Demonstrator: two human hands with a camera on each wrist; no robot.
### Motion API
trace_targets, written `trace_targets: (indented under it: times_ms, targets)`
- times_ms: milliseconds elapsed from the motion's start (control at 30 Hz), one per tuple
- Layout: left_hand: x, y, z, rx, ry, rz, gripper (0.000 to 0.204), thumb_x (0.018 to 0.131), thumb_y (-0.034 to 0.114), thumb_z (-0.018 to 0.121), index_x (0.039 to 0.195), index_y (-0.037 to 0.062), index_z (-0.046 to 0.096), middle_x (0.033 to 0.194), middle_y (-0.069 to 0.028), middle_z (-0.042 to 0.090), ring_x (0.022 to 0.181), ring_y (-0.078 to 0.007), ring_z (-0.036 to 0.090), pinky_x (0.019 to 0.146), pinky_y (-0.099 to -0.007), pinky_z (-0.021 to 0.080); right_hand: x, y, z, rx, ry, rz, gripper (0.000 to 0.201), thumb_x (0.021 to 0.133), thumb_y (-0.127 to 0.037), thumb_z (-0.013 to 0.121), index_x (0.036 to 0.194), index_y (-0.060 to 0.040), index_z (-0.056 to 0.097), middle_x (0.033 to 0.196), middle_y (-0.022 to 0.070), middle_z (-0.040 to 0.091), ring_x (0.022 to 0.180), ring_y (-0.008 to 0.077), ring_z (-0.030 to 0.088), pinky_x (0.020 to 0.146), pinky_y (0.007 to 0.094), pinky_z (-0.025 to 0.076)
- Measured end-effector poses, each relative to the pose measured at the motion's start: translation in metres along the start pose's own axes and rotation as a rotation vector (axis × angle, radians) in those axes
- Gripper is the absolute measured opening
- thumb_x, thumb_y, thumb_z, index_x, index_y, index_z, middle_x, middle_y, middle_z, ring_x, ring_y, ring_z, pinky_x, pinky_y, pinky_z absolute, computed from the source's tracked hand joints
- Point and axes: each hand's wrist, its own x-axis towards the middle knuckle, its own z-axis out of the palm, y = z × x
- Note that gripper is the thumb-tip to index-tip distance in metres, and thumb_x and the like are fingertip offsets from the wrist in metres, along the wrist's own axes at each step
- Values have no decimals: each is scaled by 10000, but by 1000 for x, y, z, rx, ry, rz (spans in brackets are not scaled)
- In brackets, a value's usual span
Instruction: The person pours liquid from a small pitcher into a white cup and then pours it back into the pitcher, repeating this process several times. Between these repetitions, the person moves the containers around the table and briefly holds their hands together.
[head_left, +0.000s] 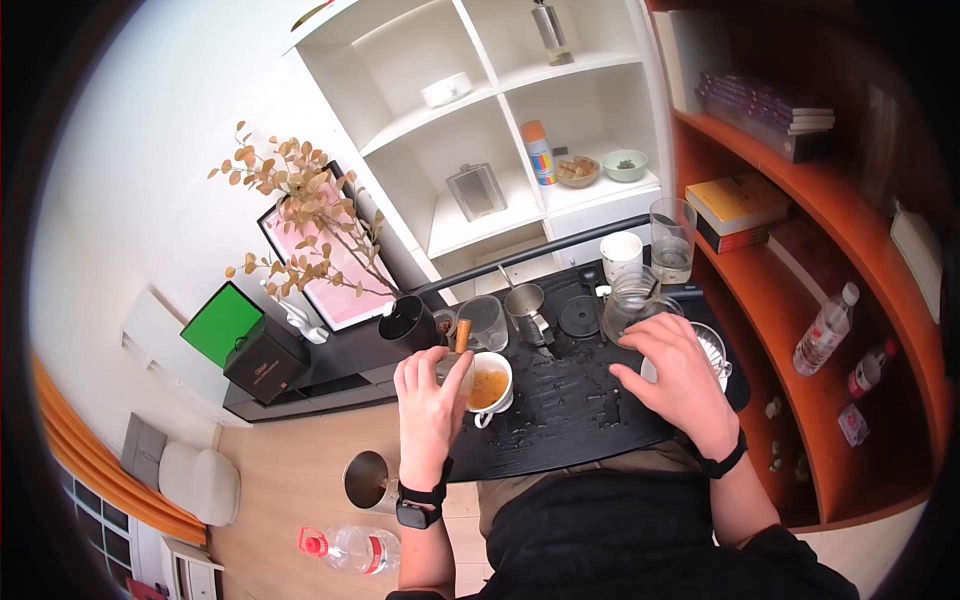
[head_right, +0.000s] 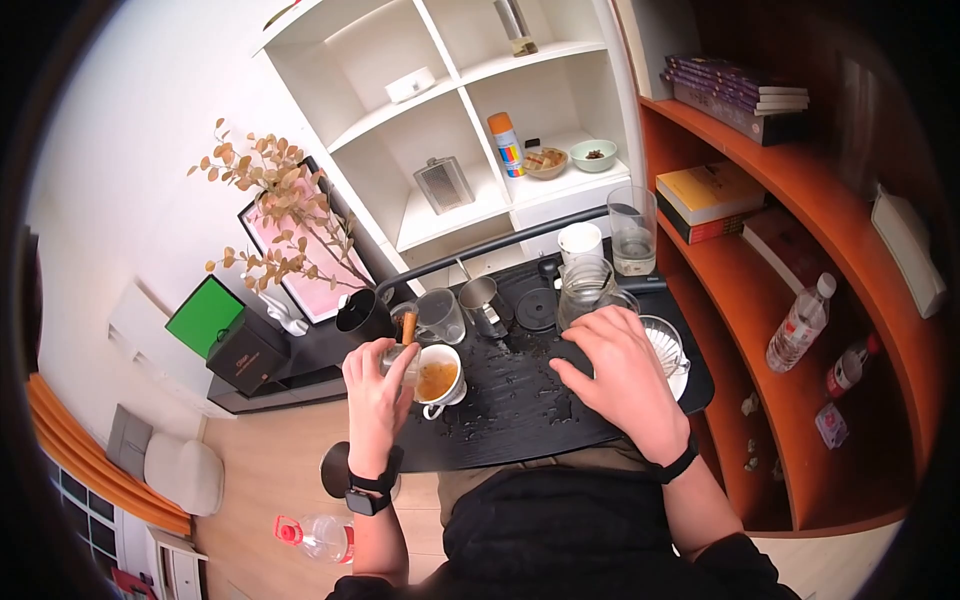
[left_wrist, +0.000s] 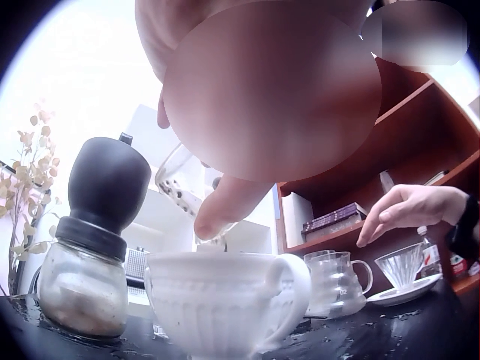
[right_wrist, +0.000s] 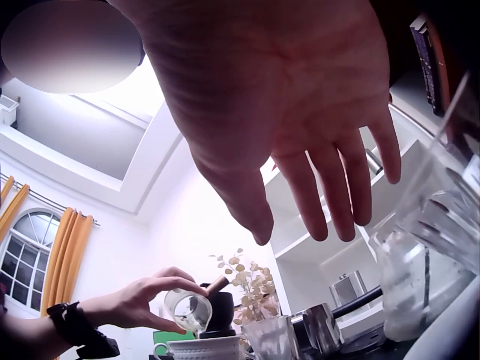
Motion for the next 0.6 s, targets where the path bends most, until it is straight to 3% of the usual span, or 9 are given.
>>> trace_targets:
  times_ms: [100, 233, 300, 400, 467, 500, 600]
  targets:
    - [2, 4, 0, 18, -40, 15, 749, 795, -23, 797, 1520, 147, 719, 1472, -156, 611, 1413, -396, 570, 1272, -577, 424, 10, -13, 2, 22, -63, -24, 363, 930, -222, 923, 1173, 24, 811, 1204, 150, 781, 1220, 359, 699, 1145, 475, 526]
    - [-1, 1, 4, 23, -24, 4, 756, 790, 5, 849, 1519, 156, 715, 1479, -137, 621, 1413, -384, 577, 1252, -563, 428, 27, -36, 11, 16, -191, -59, 488, 952, -297, 912, 1285, 35, 782, 1269, 169, 767, 1265, 363, 695, 1129, 472, 538]
    - [-3, 2, 6, -154, 50, -185, 752, 779, 66, 937, 1494, 130, 711, 1455, -126, 662, 1385, -370, 604, 1213, -534, 447, 38, -47, 21, 47, -278, -73, 567, 951, -319, 913, 1357, 45, 756, 1309, 186, 764, 1299, 380, 691, 1143, 482, 543]
    - [-5, 0, 9, -366, 194, -330, 731, 757, 119, 1019, 1427, 74, 731, 1359, -115, 712, 1306, -352, 636, 1169, -491, 483, 53, -51, 56, 43, -363, -117, 681, 926, -316, 935, 1456, 44, 704, 1351, 196, 741, 1329, 390, 680, 1143, 484, 554]
    - [-5, 2, 7, -391, 241, -376, 682, 808, 156, 1032, 1408, 52, 726, 1296, -118, 767, 1232, -310, 696, 1125, -461, 521, 63, -56, 80, 85, -467, -145, 774, 886, -287, 971, 1513, 42, 659, 1411, 203, 718, 1368, 395, 663, 1161, 492, 555]
    - [-6, 1, 8, -480, 258, -438, 670, 824, 163, 1030, 1409, 48, 724, 1273, -113, 785, 1206, -282, 716, 1103, -442, 535, 71, -56, 93, 120, -548, -133, 944, 831, -264, 1013, 1609, 45, 576, 1493, 222, 677, 1427, 405, 630, 1199, 498, 550]
    - [-11, -4, 11, -616, 307, -518, 651, 853, 175, 1025, 1412, 40, 720, 1235, -107, 811, 1166, -238, 743, 1073, -411, 553, 78, -53, 134, 141, -588, -179, 1065, 805, -261, 1033, 1680, 48, 511, 1543, 236, 651, 1461, 422, 604, 1232, 500, 539]
